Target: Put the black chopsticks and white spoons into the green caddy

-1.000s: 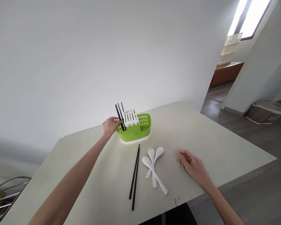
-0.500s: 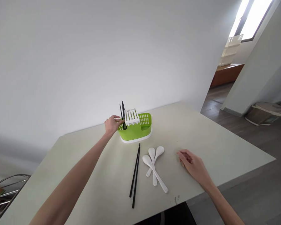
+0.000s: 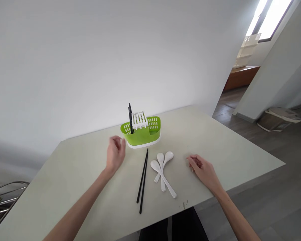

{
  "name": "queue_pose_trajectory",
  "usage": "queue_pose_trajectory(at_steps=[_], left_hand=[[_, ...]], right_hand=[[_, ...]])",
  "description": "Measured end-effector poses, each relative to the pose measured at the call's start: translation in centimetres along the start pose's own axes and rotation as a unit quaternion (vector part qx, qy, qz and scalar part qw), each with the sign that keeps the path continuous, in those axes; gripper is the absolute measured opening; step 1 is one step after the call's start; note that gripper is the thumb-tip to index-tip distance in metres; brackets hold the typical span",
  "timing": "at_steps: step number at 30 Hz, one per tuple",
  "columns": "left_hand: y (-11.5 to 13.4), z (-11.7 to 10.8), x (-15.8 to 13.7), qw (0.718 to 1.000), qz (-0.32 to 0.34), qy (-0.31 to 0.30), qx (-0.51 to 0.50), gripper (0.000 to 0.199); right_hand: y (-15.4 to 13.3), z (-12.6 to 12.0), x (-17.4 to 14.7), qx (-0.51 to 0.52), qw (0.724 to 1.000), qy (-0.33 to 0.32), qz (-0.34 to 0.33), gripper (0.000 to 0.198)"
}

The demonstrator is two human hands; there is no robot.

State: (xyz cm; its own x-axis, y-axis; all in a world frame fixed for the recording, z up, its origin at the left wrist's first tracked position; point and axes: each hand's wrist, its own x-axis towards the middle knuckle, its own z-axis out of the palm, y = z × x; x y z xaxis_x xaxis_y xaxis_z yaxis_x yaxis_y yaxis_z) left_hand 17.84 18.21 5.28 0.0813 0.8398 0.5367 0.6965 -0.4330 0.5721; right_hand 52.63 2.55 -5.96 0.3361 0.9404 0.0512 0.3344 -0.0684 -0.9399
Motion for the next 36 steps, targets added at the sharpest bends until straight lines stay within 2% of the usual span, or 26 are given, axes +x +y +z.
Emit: queue_pose_trajectory(at_steps=[2,3,6,10,14,17,21,23,24,26,28,30,31,33,36], left_hand=[[0.2,0.5,-3.4,0.985,-0.002,-0.166,0.046,0.028],[0.5,0.8,-4.7,0.972,-0.006,-0.224,0.072,0.029],[1.9,1.7,-7.2,0.935,-0.029,-0.324,0.140,0.031],[3.7,2.2,-7.2,0.903,-0.058,-0.380,0.192,0.031],[4.7,1.8,-5.7,0.878,-0.072,-0.396,0.257,0.017],[5.1,1.3,-4.9,0.846,-0.049,-0.417,0.329,0.005],[4.9,0.2,-4.5,0.823,-0.017,-0.426,0.374,0.015],[4.3,-0.9,-4.3,0.836,-0.016,-0.422,0.351,0.019],[3.9,-1.5,-4.1,0.851,-0.019,-0.416,0.321,0.020],[2.9,-3.0,-3.6,0.900,-0.024,-0.375,0.222,0.019],[1.8,-4.4,-3.1,0.955,-0.023,-0.277,0.107,0.015],[0.9,-5.5,-2.8,0.989,-0.020,-0.147,0.015,0.020],[0.6,-6.0,-2.8,0.996,-0.023,-0.089,-0.018,0.024],[0.0,-6.7,-3.0,0.997,-0.044,-0.015,-0.063,0.030],[-0.4,-7.2,-3.5,0.991,-0.087,0.027,-0.101,0.032]], right_hand=[[0.2,0.0,0.0,0.000,1.000,-0.001,0.001,0.046],[0.2,0.0,0.0,-0.002,1.000,-0.001,0.000,0.046],[0.0,-0.1,-0.1,-0.009,1.000,0.001,-0.004,0.046],[-0.6,-0.3,-0.3,-0.012,1.000,0.002,-0.003,0.047],[-1.0,-0.4,-0.4,-0.012,1.000,0.005,-0.009,0.049],[-1.0,-0.4,-0.4,-0.012,1.000,0.008,-0.012,0.050],[-0.8,-0.3,-0.4,-0.010,1.000,0.008,-0.011,0.049],[-0.6,-0.2,-0.4,-0.010,1.000,0.009,-0.014,0.049],[-0.5,-0.1,-0.4,-0.010,1.000,0.009,-0.015,0.049],[-0.2,-0.1,-0.4,-0.014,1.000,0.006,-0.017,0.050],[0.1,-0.1,-0.3,-0.017,1.000,0.003,-0.019,0.050],[0.4,-0.1,-0.2,-0.018,1.000,0.004,-0.023,0.051],[0.5,-0.1,-0.1,-0.016,1.000,0.006,-0.025,0.052],[0.6,-0.1,-0.2,-0.012,1.000,0.008,-0.026,0.052],[0.4,-0.2,-0.3,-0.007,1.000,0.005,-0.023,0.051]])
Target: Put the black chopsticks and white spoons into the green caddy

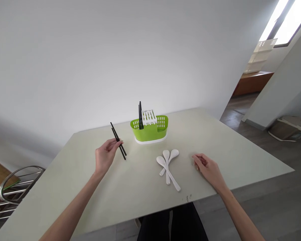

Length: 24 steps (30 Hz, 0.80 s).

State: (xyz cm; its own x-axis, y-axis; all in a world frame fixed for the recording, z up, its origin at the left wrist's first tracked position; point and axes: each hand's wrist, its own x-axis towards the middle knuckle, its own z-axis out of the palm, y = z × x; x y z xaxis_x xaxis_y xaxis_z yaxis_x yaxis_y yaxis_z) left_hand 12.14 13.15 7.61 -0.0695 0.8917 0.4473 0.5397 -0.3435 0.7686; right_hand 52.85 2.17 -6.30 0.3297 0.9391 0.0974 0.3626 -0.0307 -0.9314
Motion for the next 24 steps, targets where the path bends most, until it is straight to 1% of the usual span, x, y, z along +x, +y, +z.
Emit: queue_pose_trajectory(at_steps=[3,9,14,20,24], left_hand=[[-0.3,-0.2,-0.3,0.999,-0.016,0.019,-0.022,0.033],[-1.0,-0.1,-0.7,0.998,-0.006,0.036,-0.046,0.036],[-1.8,0.0,-1.1,0.998,0.002,0.036,-0.046,0.037],[-2.9,-0.2,-2.0,0.998,0.036,0.029,-0.033,0.038],[-3.6,-0.5,-2.3,0.999,0.021,0.019,-0.017,0.038]], right_hand=[[-0.1,-0.1,-0.1,0.002,1.000,-0.006,0.003,0.049],[-0.2,-0.4,-0.2,-0.007,1.000,-0.003,0.005,0.049],[-0.9,-0.5,-0.5,-0.013,1.000,0.003,0.007,0.050],[-1.1,-0.5,-0.7,-0.021,1.000,0.006,0.000,0.051],[-1.2,-0.5,-0.7,-0.014,1.000,0.006,0.003,0.053]])
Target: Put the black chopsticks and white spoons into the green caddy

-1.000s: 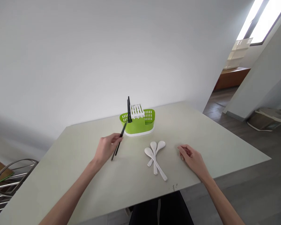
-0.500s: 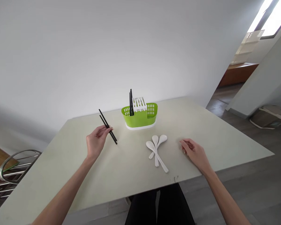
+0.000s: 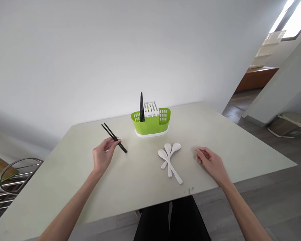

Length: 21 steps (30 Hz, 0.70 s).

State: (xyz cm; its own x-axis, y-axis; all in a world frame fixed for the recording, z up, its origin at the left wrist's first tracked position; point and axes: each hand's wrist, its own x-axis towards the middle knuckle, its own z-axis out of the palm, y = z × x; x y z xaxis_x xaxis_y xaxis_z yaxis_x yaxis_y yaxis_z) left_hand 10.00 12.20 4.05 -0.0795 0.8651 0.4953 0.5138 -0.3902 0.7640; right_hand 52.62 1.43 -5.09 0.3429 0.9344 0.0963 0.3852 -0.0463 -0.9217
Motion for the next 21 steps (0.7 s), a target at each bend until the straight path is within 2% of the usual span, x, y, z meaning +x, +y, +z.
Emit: queue_pose_trajectory(at_steps=[5,13,17,21], left_hand=[[-0.5,-0.5,0.0,1.000,-0.022,0.001,-0.008,0.037],[-0.6,-1.3,0.0,1.000,-0.009,-0.026,0.000,0.037],[-0.5,-1.2,0.0,0.999,-0.039,-0.009,-0.018,0.039],[0.0,-0.7,-0.7,0.992,-0.097,0.004,-0.083,0.044]], right_hand=[[-0.1,-0.1,0.0,0.007,1.000,0.000,0.006,0.052],[0.4,-0.2,-0.2,-0.002,1.000,-0.003,0.009,0.050],[0.6,-0.2,-0.1,0.002,1.000,-0.007,0.008,0.050],[0.5,-0.1,-0.1,0.007,1.000,-0.007,0.009,0.048]])
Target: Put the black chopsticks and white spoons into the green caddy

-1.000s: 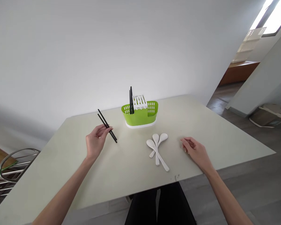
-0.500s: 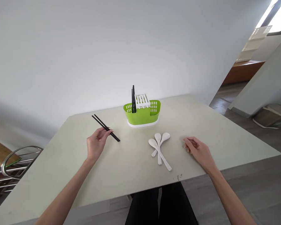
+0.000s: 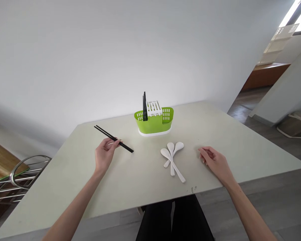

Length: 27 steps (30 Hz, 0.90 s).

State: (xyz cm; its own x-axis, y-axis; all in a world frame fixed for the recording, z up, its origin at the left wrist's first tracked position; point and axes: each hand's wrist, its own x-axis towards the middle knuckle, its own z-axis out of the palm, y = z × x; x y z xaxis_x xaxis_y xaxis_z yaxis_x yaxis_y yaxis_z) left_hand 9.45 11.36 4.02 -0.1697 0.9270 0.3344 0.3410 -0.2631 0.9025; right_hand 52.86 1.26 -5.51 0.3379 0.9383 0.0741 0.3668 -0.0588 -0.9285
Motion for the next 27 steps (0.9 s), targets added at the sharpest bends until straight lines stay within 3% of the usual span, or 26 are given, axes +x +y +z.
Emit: queue_pose_trajectory(at_steps=[8,12,19,23,27], left_hand=[[0.3,2.1,-3.0,0.990,-0.087,-0.035,-0.106,0.053],[0.5,3.4,-3.8,0.983,-0.112,-0.057,-0.136,0.054],[3.1,5.9,-5.2,0.945,-0.180,-0.076,-0.263,0.046],[4.2,6.5,-5.9,0.929,-0.193,-0.064,-0.309,0.045],[3.9,5.8,-5.9,0.936,-0.193,-0.069,-0.287,0.043]], right_hand=[[-0.8,0.0,0.1,-0.031,0.999,-0.004,-0.011,0.046],[-4.0,1.3,-0.5,-0.037,0.997,-0.021,-0.059,0.045],[-12.3,7.2,-3.7,-0.025,0.961,-0.230,-0.151,0.043],[-13.5,9.4,-4.3,0.005,0.956,-0.262,-0.136,0.043],[-13.0,9.9,-4.3,0.044,0.955,-0.266,-0.119,0.045]])
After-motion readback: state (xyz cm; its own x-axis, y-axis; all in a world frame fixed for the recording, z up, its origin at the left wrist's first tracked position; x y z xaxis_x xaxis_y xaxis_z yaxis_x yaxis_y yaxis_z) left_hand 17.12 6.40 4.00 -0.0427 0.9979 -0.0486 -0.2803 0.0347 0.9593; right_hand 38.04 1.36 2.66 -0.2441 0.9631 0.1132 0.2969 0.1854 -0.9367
